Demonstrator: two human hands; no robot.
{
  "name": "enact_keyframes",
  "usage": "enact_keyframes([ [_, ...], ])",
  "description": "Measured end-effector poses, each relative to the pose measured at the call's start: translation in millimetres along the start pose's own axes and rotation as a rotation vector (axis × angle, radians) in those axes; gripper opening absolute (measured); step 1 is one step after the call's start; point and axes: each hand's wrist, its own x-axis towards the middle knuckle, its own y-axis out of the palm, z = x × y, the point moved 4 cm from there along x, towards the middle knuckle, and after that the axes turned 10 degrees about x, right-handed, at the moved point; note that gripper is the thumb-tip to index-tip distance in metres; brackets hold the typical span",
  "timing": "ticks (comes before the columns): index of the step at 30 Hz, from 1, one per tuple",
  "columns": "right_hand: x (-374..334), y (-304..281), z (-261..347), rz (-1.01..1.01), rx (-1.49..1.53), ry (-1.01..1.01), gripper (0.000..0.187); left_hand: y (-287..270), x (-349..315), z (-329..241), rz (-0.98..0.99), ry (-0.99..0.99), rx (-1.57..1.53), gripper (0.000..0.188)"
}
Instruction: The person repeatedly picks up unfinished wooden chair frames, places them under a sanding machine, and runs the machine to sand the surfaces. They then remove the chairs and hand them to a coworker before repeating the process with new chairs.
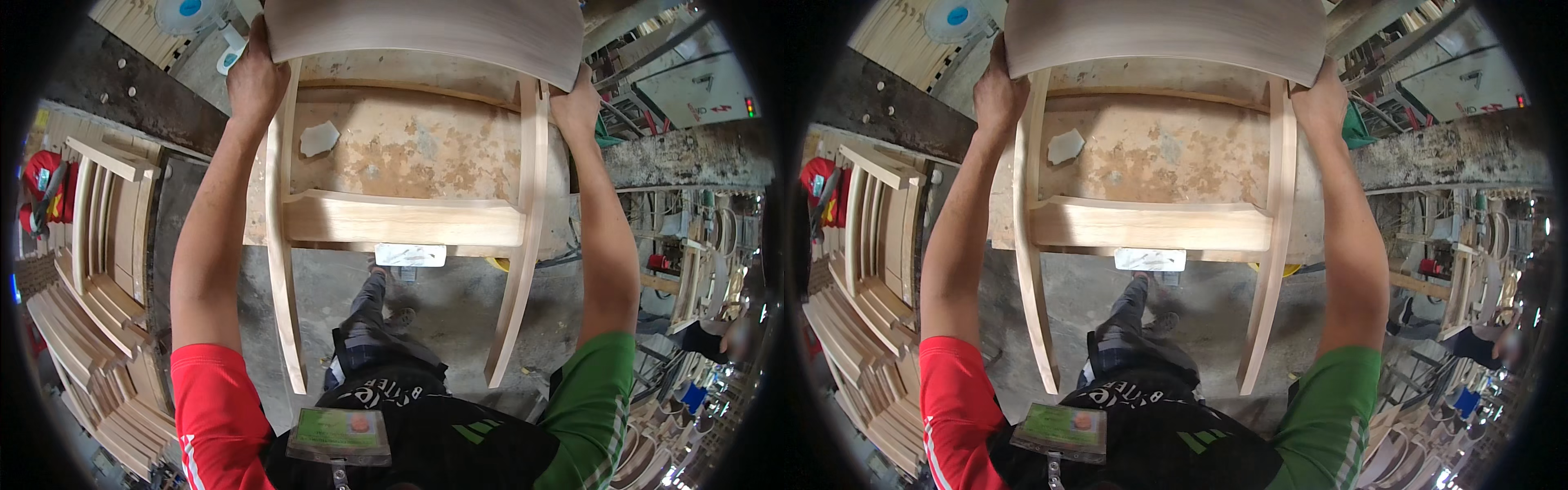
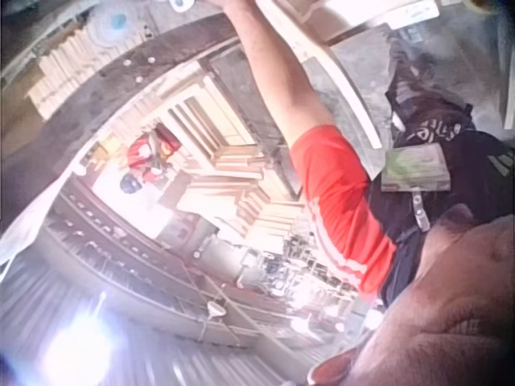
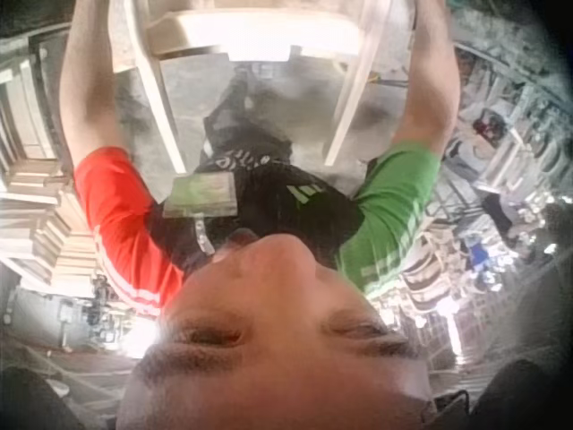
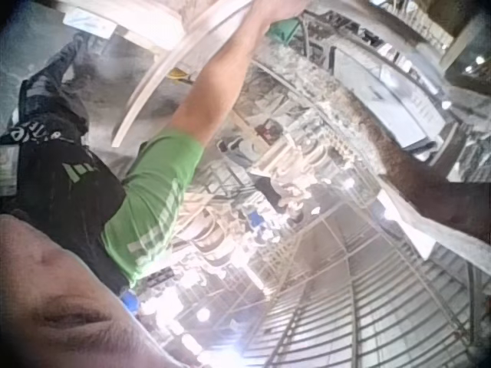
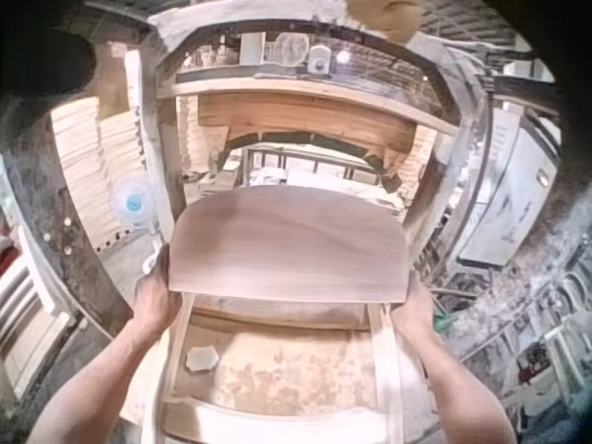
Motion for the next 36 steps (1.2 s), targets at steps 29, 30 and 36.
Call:
enact_keyframes([
  [29, 2, 3, 0, 0.010, -0.033, -0.094, 0.044, -6, -2, -1, -0.038, -0.036, 0.008, 0.062],
  [30, 1, 3, -2, 0.009, -0.017, -0.101, 0.044, -5, -1, -4, -0.028, -0.052, -0.004, 0.061],
  [36, -1, 6, -2, 0.031, 0.021, -0.080, 0.042, -4, -4, -4, -0.068, -0.072, 0.003, 0.060],
])
